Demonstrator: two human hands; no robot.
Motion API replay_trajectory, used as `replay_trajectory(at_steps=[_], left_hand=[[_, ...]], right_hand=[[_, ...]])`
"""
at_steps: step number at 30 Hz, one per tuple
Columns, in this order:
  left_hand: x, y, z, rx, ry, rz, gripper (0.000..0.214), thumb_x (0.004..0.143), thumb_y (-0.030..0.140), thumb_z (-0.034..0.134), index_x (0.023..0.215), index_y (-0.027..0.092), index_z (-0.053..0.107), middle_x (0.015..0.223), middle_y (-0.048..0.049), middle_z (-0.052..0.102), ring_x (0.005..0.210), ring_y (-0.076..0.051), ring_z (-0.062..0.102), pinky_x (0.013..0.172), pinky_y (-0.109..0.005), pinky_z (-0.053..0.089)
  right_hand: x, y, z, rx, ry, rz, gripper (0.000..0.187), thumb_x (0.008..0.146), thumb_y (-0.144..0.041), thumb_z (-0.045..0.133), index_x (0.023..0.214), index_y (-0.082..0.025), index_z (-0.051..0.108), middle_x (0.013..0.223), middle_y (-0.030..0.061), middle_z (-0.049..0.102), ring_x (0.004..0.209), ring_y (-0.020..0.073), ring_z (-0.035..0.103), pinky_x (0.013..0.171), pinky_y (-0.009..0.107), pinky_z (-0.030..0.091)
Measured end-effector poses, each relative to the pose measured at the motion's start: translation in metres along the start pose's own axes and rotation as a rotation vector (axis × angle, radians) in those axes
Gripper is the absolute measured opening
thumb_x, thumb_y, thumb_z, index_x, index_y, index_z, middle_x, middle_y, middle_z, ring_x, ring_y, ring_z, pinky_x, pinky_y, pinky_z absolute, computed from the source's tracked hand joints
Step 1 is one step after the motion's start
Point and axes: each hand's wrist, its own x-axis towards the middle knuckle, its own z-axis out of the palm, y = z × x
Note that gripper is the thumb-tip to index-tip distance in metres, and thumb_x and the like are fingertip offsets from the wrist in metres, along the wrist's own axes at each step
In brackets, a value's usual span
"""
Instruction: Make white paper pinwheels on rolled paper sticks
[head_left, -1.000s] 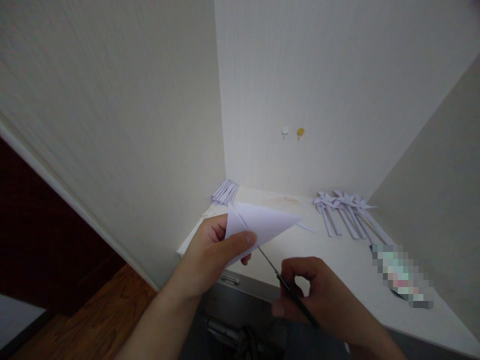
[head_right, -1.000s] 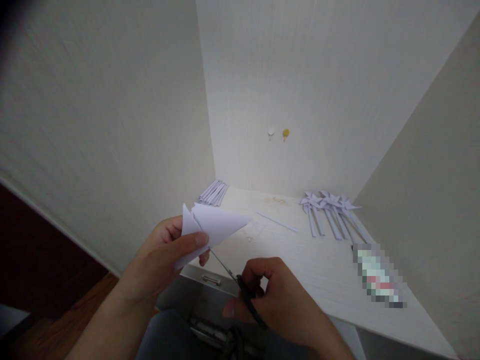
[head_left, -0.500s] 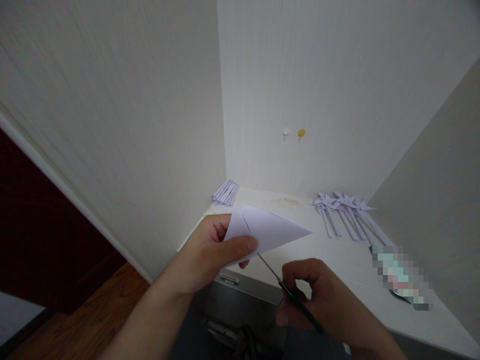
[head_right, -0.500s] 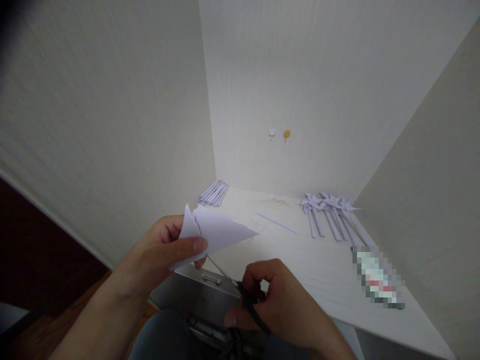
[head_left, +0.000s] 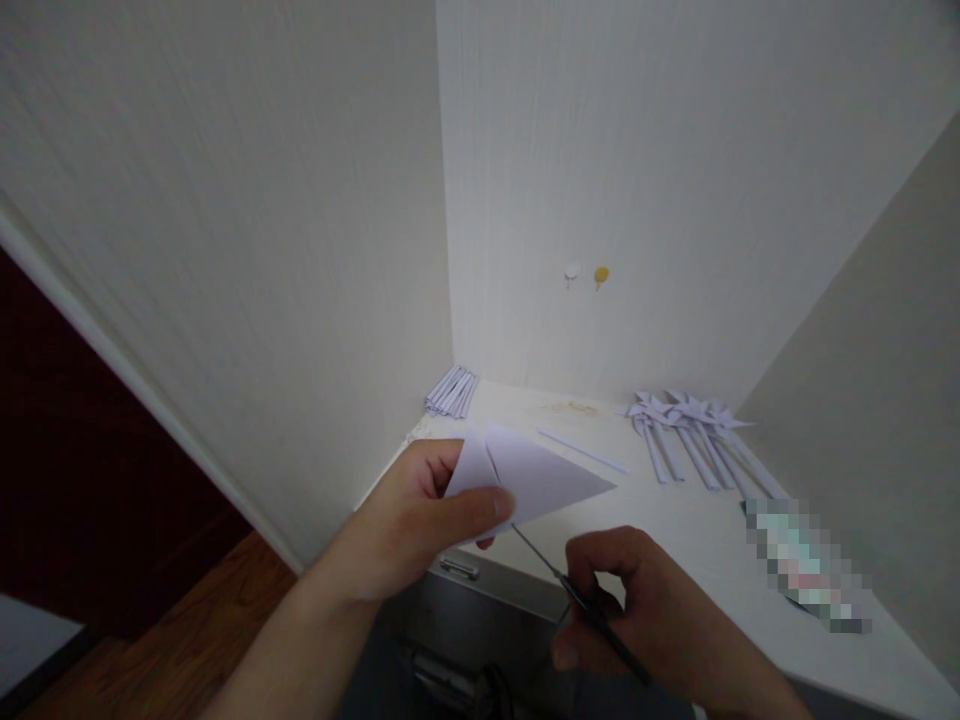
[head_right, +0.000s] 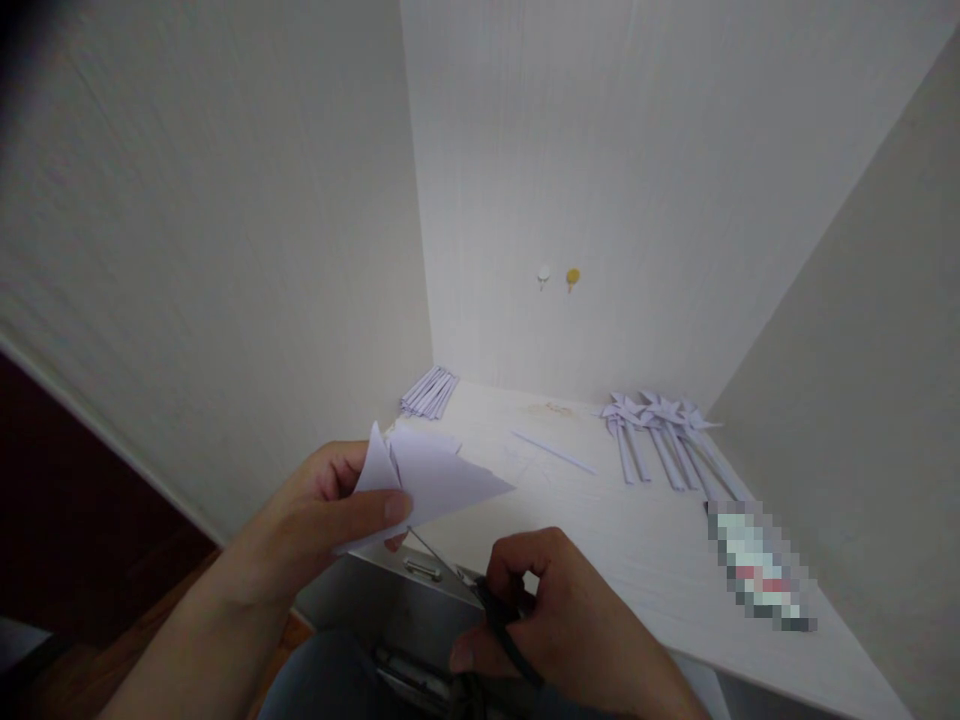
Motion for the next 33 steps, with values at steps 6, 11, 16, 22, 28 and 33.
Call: replay_trajectory(at_steps=[6, 11, 16, 22, 28, 33], left_hand=[[0.003, -0.003, 0.0, 0.003, 0.037, 0.04, 0.019, 0.075, 0.034, 0.082, 0.073, 0.015, 0.077, 0.062, 0.0, 0.065, 0.055, -0.01, 0.051, 0.051, -0.02, 0.04], [0.013, -0.025, -0.009, 0.037, 0.287, 0.114, 0.026, 0.073, 0.037, 0.084, 0.067, 0.015, 0.073, 0.063, -0.0009, 0.068, 0.058, -0.011, 0.056, 0.056, -0.02, 0.042], [0.019, -0.047, -0.012, -0.072, 0.338, 0.06, 0.028, 0.072, 0.041, 0.086, 0.082, 0.016, 0.077, 0.07, -0.0025, 0.073, 0.062, -0.014, 0.063, 0.058, -0.022, 0.048], [0.021, -0.06, -0.009, 0.004, 0.307, 0.09, 0.03, 0.077, 0.043, 0.081, 0.082, 0.014, 0.072, 0.068, -0.0031, 0.07, 0.06, -0.015, 0.063, 0.05, -0.022, 0.049], [0.029, -0.076, -0.012, -0.003, 0.281, 0.022, 0.033, 0.078, 0.042, 0.079, 0.094, 0.017, 0.066, 0.083, -0.0039, 0.072, 0.051, -0.013, 0.064, 0.036, -0.019, 0.04], [0.035, -0.097, -0.015, -0.096, 0.322, -0.042, 0.033, 0.073, 0.033, 0.082, 0.097, 0.017, 0.067, 0.093, -0.0057, 0.072, 0.061, -0.014, 0.065, 0.04, -0.019, 0.043]], right_hand=[[-0.003, -0.001, 0.001, -0.013, 0.029, -0.011, 0.036, 0.06, -0.034, 0.089, 0.06, -0.018, 0.056, 0.058, -0.0061, 0.052, 0.06, 0.0114, 0.04, 0.054, 0.024, 0.029], [0.01, 0.024, -0.007, -0.155, 0.088, 0.06, 0.029, 0.068, -0.037, 0.084, 0.063, -0.018, 0.062, 0.061, -0.0033, 0.058, 0.061, 0.0132, 0.046, 0.054, 0.024, 0.031], [0.038, 0.103, -0.046, -0.506, 0.262, 0.363, 0.032, 0.08, -0.043, 0.075, 0.062, -0.019, 0.065, 0.062, 0.0045, 0.068, 0.06, 0.018, 0.057, 0.057, 0.029, 0.035], [0.049, 0.163, -0.082, -0.618, 0.259, 0.533, 0.026, 0.081, -0.038, 0.075, 0.068, -0.016, 0.074, 0.079, 0.0168, 0.078, 0.077, 0.0293, 0.072, 0.061, 0.032, 0.04], [0.054, 0.165, -0.079, -0.608, 0.23, 0.524, 0.023, 0.079, -0.036, 0.078, 0.069, -0.016, 0.078, 0.077, 0.014, 0.079, 0.074, 0.0271, 0.073, 0.06, 0.03, 0.04], [0.056, 0.169, -0.079, -0.613, 0.274, 0.476, 0.019, 0.081, -0.034, 0.077, 0.071, -0.018, 0.079, 0.077, 0.0108, 0.08, 0.075, 0.0248, 0.073, 0.06, 0.028, 0.04]])
